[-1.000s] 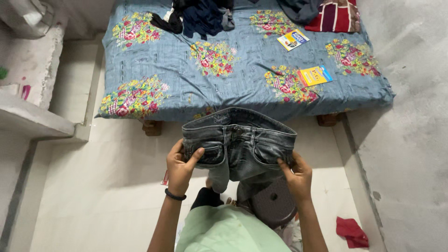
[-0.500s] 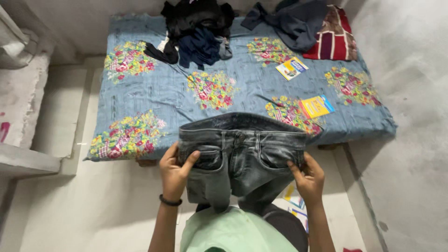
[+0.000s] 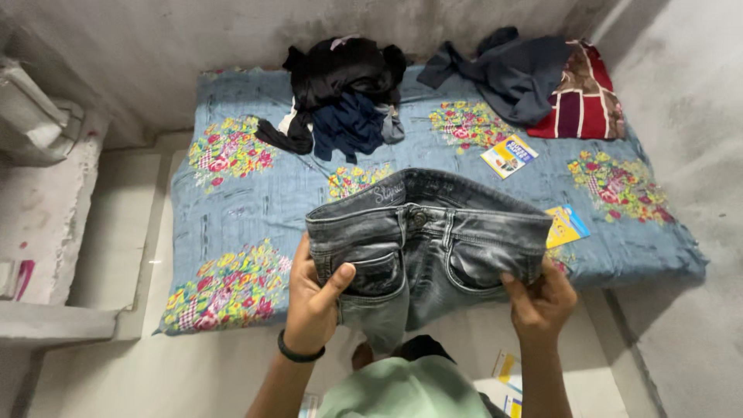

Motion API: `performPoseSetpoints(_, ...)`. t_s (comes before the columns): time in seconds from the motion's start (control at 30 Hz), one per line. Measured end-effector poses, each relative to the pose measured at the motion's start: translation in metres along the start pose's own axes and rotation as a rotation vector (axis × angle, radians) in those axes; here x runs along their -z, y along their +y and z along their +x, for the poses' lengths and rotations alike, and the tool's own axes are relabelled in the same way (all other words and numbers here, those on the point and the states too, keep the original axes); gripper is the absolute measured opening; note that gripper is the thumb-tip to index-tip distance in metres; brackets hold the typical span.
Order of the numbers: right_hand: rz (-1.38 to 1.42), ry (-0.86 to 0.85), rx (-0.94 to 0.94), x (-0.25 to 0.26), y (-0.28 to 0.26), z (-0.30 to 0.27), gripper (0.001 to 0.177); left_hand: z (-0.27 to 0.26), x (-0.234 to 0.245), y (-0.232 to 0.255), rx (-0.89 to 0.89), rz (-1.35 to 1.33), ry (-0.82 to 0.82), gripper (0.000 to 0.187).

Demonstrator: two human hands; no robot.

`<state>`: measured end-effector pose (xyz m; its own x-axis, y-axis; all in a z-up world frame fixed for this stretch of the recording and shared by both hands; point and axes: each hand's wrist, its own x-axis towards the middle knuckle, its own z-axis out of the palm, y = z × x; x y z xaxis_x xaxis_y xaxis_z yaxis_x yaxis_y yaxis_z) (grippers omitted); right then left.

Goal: The person picks up several items of clothing including pants, a light-colored shirt, and jeans from the floor, folds them on a bed, and then picks up several books and places them on a shelf.

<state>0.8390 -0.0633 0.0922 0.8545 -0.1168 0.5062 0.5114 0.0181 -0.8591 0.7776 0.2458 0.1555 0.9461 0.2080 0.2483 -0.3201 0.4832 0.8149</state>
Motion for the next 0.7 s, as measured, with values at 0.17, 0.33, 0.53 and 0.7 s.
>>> performPoseSetpoints(0.17,-0.048,-0.012,0.094,-0.028,0.014,0.096,0.032,0.090,-0.006,0.000,-0.050,0.049,-0.045,0.064)
performPoseSetpoints(0.33,0.137,-0.025,0.232,-0.080,0.049,0.211,0.026,0.205,-0.011,0.002,-0.240,0.158,-0.004,0.063)
performPoseSetpoints(0.53,0.105,-0.084,0.412,-0.173,0.122,0.386,0.029,0.425,0.017,-0.017,-0.409,0.156,-0.116,0.053)
performPoseSetpoints(0.7,0.047,-0.319,0.424,-0.310,0.282,0.614,0.032,0.690,0.118,-0.069,-0.511,1.030,-0.018,0.053)
